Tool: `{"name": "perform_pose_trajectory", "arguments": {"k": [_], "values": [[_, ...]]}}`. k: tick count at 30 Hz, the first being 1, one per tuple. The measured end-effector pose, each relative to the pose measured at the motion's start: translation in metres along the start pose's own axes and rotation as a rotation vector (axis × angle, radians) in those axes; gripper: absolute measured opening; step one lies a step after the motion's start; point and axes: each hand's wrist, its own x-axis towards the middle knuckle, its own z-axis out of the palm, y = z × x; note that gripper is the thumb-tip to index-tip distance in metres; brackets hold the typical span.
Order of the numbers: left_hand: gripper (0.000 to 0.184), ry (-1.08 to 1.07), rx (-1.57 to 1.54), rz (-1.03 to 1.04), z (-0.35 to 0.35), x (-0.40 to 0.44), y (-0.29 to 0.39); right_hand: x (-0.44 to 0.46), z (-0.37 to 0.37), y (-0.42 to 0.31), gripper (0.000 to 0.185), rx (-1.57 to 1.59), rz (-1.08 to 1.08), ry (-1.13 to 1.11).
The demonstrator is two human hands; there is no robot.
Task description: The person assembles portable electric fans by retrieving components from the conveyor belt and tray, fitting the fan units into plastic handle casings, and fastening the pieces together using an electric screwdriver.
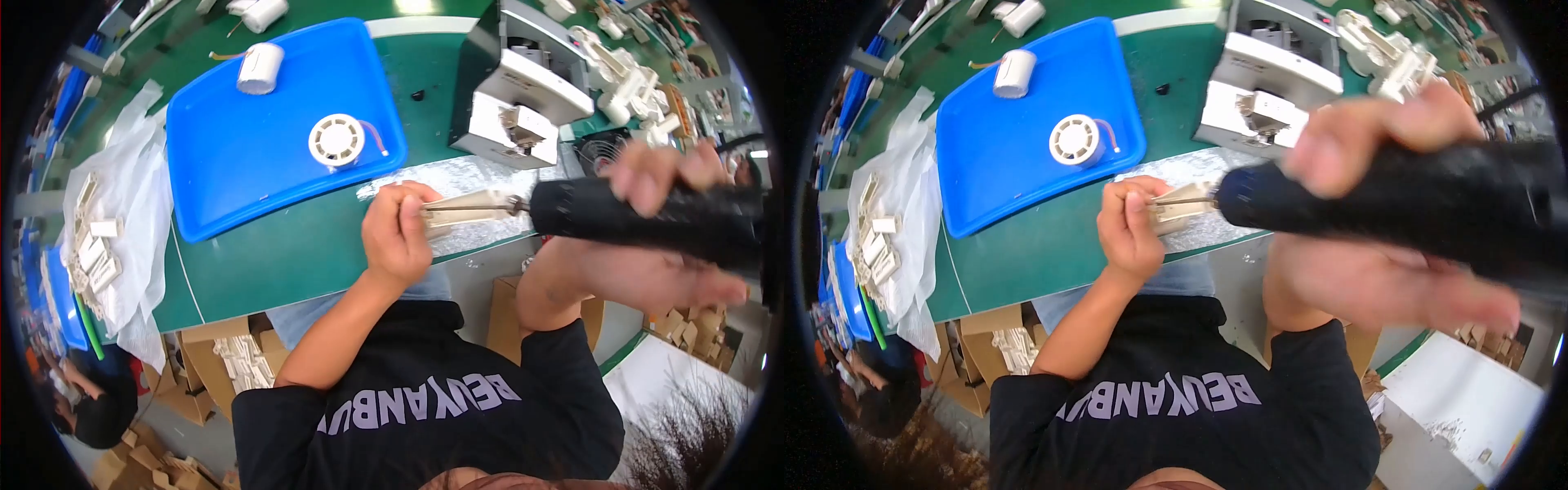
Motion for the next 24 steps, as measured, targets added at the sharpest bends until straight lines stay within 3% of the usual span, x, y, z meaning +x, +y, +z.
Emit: {"name": "perform_pose_trajectory", "arguments": {"k": [1, 3, 8, 9, 12, 14, 18, 19, 20, 22, 24], "values": [[0.017, 0.031, -0.004, -0.060, 0.001, 0.002, 0.003, 0.001, 0.008, 0.002, 0.082, -0.033, 0.011, 0.061], [0.017, 0.037, -0.039, 0.027, 0.006, 0.004, -0.004, 0.017, 0.015, -0.010, 0.075, -0.051, -0.083, 0.064], [0.017, 0.066, -0.070, 0.086, 0.007, 0.006, -0.007, 0.046, -0.016, -0.055, 0.082, -0.049, 0.101, 0.101], [0.017, 0.058, -0.071, 0.081, 0.007, 0.006, -0.005, 0.050, -0.020, -0.040, 0.091, -0.774, -0.039, 0.193], [0.017, 0.048, -0.078, 0.083, 0.008, 0.004, -0.004, 0.074, -0.014, 0.007, 0.073, -1.046, -0.338, 0.359], [0.017, 0.045, -0.084, 0.064, 0.007, 0.002, -0.002, 0.076, -0.006, 0.024, 0.043, -0.756, -0.393, 0.271], [0.017, 0.061, -0.079, 0.092, 0.009, 0.002, -0.006, 0.074, -0.005, 0.027, 0.040, -0.733, -0.321, 0.260], [0.017, 0.071, -0.071, 0.087, 0.009, 0.003, -0.005, 0.071, -0.026, 0.020, 0.063, -0.953, -0.247, 0.243], [0.016, 0.074, -0.061, 0.085, 0.010, 0.003, -0.003, 0.066, -0.036, 0.005, 0.060, -0.568, 0.042, 0.178], [0.016, 0.096, -0.025, 0.063, 0.008, 0.001, -0.003, 0.053, -0.024, -0.012, 0.061, -0.333, 0.113, 0.186], [0.015, 0.063, -0.035, 0.109, 0.008, 0.002, -0.007, 0.043, -0.032, -0.029, 0.061, 0.110, 0.148, -0.037]]}}
